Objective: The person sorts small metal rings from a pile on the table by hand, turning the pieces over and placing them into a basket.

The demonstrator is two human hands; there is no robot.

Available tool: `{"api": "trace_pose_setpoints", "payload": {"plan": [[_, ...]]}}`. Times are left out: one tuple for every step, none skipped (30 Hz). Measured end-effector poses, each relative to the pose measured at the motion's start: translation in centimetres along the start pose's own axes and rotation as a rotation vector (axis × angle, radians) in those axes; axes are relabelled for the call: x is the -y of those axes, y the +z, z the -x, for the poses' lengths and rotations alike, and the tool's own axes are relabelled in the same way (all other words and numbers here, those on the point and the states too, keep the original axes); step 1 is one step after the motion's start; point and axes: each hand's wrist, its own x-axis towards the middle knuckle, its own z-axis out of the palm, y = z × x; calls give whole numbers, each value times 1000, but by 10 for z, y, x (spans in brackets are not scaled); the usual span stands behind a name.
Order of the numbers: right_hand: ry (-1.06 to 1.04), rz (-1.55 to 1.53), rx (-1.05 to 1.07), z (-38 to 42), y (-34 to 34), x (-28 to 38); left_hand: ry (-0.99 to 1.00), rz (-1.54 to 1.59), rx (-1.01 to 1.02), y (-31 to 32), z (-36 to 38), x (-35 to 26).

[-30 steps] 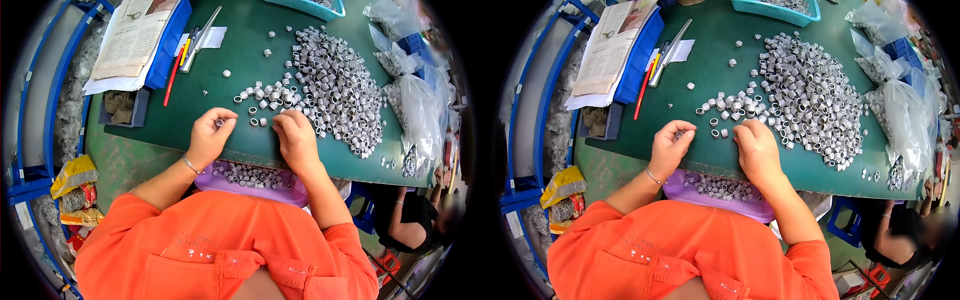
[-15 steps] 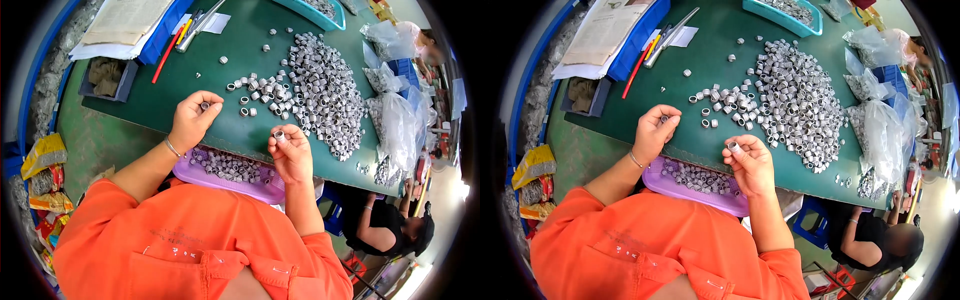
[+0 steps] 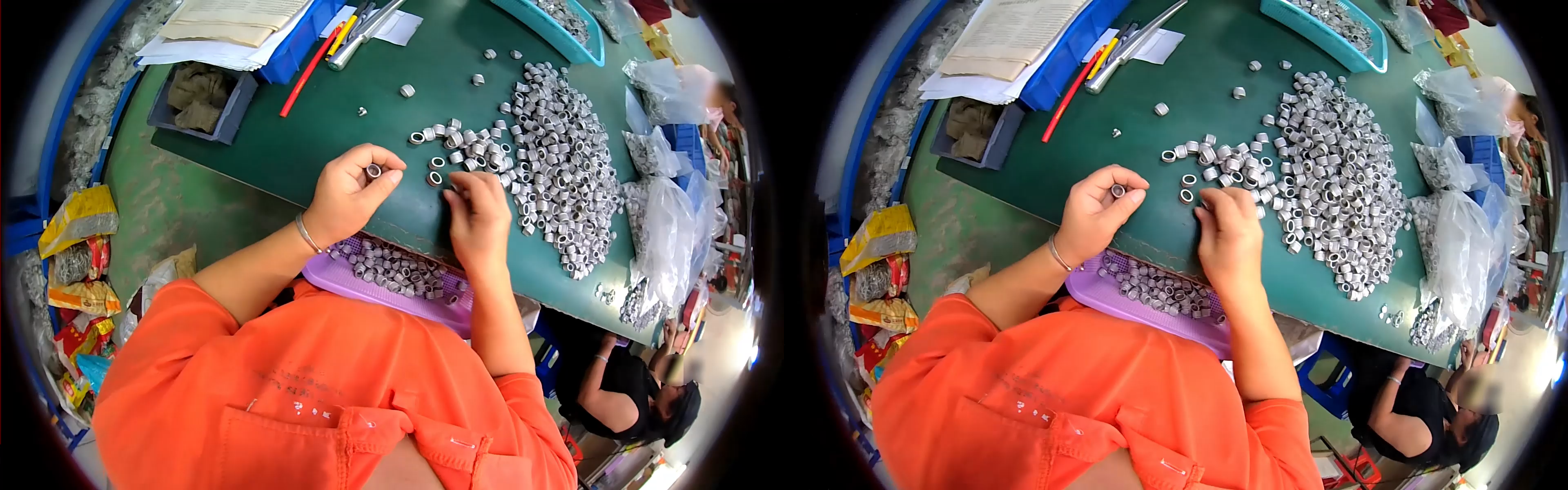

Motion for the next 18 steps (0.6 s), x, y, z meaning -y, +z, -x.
{"api": "trace_pose_setpoints", "payload": {"plan": [[111, -151, 27, 2, -4, 1, -6, -12, 2, 0, 1, -1], [427, -620, 48, 9, -2, -4, 13, -25, 4, 1, 0, -2], [534, -900, 72, 9, -9, 0, 31, -36, 11, 2, 0, -2], [593, -1042, 91, 11, -13, 1, 16, -45, 20, 3, 0, -5], [649, -1184, 107, 14, -17, 1, 10, -50, 35, 4, 0, -7], [654, -1189, 92, 17, -19, 0, -15, -62, 56, 6, 1, -9], [677, -1300, 118, 20, -21, -1, -39, -74, 74, 8, 1, -11], [698, -1412, 145, 23, -22, -2, -45, -79, 86, 10, 3, -11], [701, -1420, 133, 26, -22, -2, -52, -49, 117, 13, 5, -12], [690, -1480, 128, 28, -22, -3, -58, -19, 147, 15, 6, -13], [679, -1539, 123, 31, -22, -3, -63, -27, 158, 17, 7, -15], [653, -1612, 145, 33, -21, -7, -47, -39, 192, 19, 7, -19], [655, -1618, 133, 34, -21, -7, -32, -50, 225, 20, 7, -22], [664, -1639, 135, 35, -21, -7, -28, -58, 239, 21, 8, -23], [674, -1660, 138, 35, -22, -7, -32, -61, 246, 22, 7, -23], [676, -1663, 130, 36, -22, -7, -26, -68, 258, 23, 7, -24], [659, -1692, 134, 37, -22, -7, -20, -75, 269, 23, 7, -24], [640, -1720, 138, 37, -23, -8, -23, -77, 275, 23, 7, -25]]}}
